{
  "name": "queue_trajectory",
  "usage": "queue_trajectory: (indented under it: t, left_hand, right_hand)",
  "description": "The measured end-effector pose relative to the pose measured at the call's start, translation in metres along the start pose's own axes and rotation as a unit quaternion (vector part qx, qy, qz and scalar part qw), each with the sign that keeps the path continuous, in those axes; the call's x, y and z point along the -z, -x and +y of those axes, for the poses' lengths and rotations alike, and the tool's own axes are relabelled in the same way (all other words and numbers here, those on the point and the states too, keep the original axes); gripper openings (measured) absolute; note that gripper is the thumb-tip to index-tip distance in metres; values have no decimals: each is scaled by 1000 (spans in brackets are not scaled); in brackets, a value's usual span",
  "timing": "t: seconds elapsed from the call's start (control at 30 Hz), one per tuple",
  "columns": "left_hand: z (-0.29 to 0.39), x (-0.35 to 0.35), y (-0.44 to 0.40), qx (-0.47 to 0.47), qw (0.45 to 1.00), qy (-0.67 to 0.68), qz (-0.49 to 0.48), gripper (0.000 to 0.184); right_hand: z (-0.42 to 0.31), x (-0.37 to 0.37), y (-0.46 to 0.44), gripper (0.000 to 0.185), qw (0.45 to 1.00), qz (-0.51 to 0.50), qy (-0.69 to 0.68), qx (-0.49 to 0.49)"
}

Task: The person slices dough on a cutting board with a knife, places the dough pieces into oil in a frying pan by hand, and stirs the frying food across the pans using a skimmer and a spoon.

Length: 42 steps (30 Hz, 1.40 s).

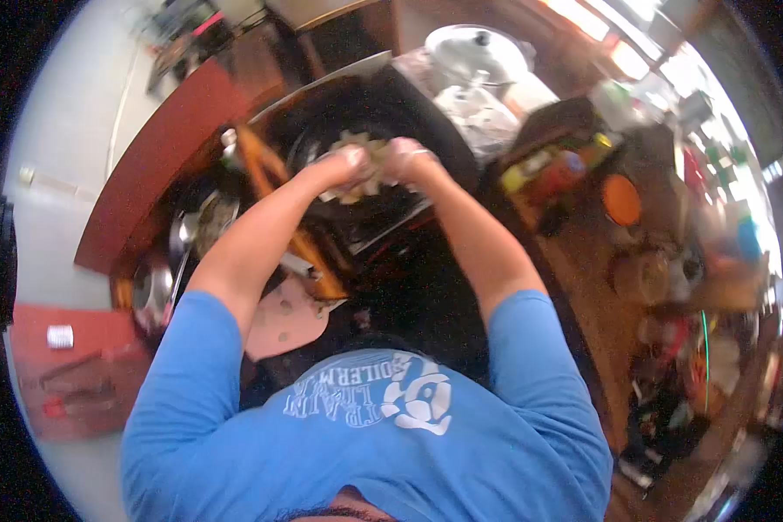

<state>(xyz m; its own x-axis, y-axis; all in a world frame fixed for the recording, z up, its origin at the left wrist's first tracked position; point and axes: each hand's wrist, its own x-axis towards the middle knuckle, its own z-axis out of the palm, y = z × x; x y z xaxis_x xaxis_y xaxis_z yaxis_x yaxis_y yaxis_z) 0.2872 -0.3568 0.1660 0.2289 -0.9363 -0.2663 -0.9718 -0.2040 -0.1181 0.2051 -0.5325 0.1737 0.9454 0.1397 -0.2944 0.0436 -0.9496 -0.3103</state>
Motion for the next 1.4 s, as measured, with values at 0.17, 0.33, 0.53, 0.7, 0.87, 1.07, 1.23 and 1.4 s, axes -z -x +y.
queue_trajectory:
  t: [0.17,0.33,0.53,0.7,0.87,1.07,1.23,1.4]
  left_hand:
    - [13,6,12,196,965,162,-61,37]
    - [61,116,41,236,953,100,-162,42]
    - [43,148,72,218,974,56,-6,35]
    - [122,227,106,91,918,365,123,29]
    - [153,183,121,-27,931,298,208,39]
    - [176,174,138,-45,962,228,140,41]
    - [178,144,146,-72,947,260,172,45]
    - [190,151,153,-73,946,288,131,35]
  right_hand:
    - [-28,29,53,20,994,88,-68,-21]
    - [-9,17,26,16,992,117,-32,-29]
    - [-13,19,66,12,768,213,-597,89]
    - [-75,14,129,17,496,105,-851,137]
    - [-107,-21,179,18,364,116,-918,109]
    - [-136,-31,217,22,367,103,-908,173]
    - [-151,-42,239,24,367,106,-904,194]
    - [-149,-48,257,31,373,64,-910,170]
